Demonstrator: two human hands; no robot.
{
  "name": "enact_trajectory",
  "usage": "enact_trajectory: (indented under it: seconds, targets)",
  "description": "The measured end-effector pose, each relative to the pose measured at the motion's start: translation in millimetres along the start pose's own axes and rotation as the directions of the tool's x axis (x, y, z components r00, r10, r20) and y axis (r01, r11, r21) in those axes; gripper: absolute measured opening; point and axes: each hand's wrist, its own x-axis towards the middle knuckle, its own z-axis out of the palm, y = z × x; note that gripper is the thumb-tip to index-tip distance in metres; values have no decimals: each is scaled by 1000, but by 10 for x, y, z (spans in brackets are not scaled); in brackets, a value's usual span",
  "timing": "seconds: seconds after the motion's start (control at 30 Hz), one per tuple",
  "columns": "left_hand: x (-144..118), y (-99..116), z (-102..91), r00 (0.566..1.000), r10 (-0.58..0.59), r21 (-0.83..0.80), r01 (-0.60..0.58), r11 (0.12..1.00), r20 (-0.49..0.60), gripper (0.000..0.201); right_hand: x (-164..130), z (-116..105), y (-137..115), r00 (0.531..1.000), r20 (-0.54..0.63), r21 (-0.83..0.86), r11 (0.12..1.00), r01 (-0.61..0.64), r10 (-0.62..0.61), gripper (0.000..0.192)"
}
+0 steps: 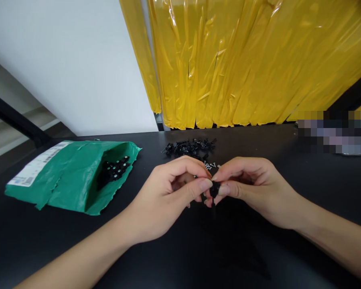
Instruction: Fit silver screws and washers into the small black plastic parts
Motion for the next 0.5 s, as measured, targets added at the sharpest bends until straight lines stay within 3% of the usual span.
enact_trajectory:
  seconds: [0.13,0.23,0.33,0.43,0.5]
  targets:
    - [6,-9,-65,995,-99,-76,99,992,9,15,5,4,0,1000,-18,9,1000,3,-3,10]
    - [1,2,-45,997,-45,10,46,999,-55,14,5,5,4,1000,-14,35,999,-3,3,11]
    - [-11,31,9,997,50,84,-45,995,-52,14,2,6,3,1000,-4,39,999,-5,6,12]
    - [-22,50,5,999,37,37,-36,999,-30,4,-1,8,-3,1000,3,26,1000,-13,13,9]
    - [-24,47,-32,999,7,-8,-7,1000,-32,12,-1,7,-7,1000,-2,25,1000,-19,19,7]
